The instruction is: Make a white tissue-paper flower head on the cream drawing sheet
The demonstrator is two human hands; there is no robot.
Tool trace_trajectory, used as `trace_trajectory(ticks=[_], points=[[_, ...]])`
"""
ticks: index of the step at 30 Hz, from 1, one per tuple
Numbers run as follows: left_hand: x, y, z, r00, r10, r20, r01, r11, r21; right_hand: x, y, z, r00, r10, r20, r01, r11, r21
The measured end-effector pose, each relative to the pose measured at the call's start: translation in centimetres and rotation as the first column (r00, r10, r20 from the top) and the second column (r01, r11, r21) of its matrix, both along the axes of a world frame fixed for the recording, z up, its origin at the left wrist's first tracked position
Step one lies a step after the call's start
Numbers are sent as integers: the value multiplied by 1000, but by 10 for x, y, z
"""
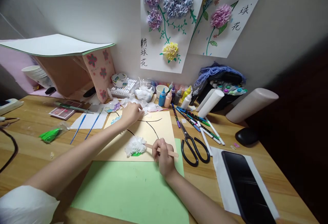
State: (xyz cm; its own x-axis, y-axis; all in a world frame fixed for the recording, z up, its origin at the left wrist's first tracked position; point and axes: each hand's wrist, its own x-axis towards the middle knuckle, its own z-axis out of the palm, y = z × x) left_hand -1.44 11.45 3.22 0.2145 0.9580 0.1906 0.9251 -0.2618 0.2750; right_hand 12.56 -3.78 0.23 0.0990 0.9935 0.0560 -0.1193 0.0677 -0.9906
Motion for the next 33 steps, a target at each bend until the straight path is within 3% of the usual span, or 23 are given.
trace_trajectory(ticks=[7, 9, 11, 13, 16, 20, 23, 29, 33], points=[[-7, -9, 13, 994, -19, 112, 18, 1000, 17, 2, 0, -3, 1000, 13, 12, -13, 1000, 17], [-16, -19, 22, 981, -44, 187, 38, 999, 34, 3, -3, -6, 996, 81, 46, -83, 996, 36], [-26, -34, 32, 925, -87, 370, 73, 996, 52, 4, -5, -8, 976, 184, 115, -194, 978, 76], [-34, -54, 41, 858, -76, 508, 105, 994, -28, 4, -8, -9, 946, 250, 208, -279, 952, 125], [-43, -88, 45, 806, -44, 590, 181, 968, -175, 5, -9, -9, 915, 249, 317, -310, 937, 158], [-49, -124, 29, 834, -131, 536, 340, 887, -312, 5, -7, -9, 900, 267, 345, -313, 946, 82], [-49, -138, 14, 874, -201, 442, 377, 855, -356, 5, -7, -11, 913, 268, 307, -298, 953, 53], [-42, -141, 6, 960, -214, 181, 258, 926, -275, 5, -5, -12, 936, 263, 233, -279, 959, 39], [-39, -139, 3, 974, -192, 122, 211, 961, -177, 5, -8, -9, 948, 211, 238, -240, 966, 100]])
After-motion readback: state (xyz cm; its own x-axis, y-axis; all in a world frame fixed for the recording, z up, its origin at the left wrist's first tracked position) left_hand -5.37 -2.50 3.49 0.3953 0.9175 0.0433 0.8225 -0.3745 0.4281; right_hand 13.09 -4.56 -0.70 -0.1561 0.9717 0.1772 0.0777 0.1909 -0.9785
